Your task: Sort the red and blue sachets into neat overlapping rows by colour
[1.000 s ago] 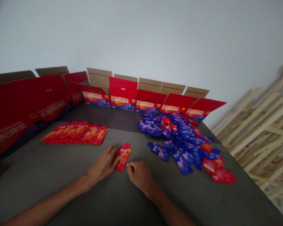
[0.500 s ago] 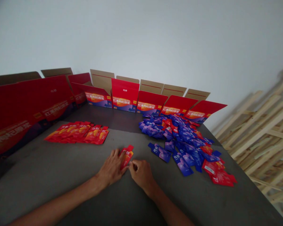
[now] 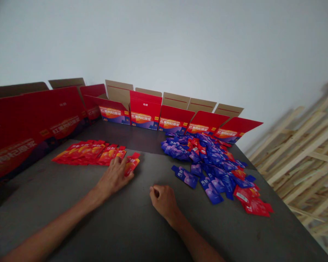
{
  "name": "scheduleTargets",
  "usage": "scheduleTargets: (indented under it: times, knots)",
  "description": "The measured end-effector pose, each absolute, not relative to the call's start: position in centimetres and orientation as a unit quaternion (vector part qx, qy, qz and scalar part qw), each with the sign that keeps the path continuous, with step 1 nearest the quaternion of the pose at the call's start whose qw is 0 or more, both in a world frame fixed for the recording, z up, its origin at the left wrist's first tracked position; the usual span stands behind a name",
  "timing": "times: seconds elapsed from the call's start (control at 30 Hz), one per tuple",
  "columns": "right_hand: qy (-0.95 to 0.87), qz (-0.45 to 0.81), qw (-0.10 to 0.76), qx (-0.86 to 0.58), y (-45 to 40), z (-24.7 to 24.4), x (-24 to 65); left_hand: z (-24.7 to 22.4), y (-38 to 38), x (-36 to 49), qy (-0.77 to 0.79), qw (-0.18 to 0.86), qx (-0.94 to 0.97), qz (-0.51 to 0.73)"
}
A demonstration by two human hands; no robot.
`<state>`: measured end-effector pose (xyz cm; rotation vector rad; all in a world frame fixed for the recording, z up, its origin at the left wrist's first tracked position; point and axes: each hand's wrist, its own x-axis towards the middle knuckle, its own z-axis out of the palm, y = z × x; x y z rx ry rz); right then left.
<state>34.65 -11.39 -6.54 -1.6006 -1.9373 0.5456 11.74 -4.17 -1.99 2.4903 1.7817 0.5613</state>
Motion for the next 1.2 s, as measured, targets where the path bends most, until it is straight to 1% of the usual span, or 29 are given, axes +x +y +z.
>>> scheduleTargets:
  times: [0.13,0.23,0.43,0.57,0.83,1.2]
  knots:
    - [-0.724,0.201,0.279,-0.598,-11.4,-6.5,34.6,1.2,-0.7,8.3,0.648,-0.039,0.747,0.146]
    - [-0.726,0.197,0.28,-0.596,-11.4,-6.5,34.6,2.2,1.6,6.0,0.683,-0.063,0.718,0.119]
    - [-0.728,0.199,0.278,-0.595,-11.4,-6.5,34.6,1.0,3.7,3.7,0.729,-0.08,0.678,0.051]
    - [-0.727,0.2,0.275,-0.596,-11.4,-6.5,34.6,0.3,4.0,3.5,0.724,-0.085,0.684,0.039]
    - [-0.726,0.193,0.283,-0.596,-11.5,-6.7,34.6,0.6,4.0,3.7,0.718,-0.088,0.69,0.025]
    - [-0.728,0.189,0.289,-0.593,-11.5,-6.7,34.6,-1.0,4.6,3.5,0.7,-0.131,0.702,-0.012]
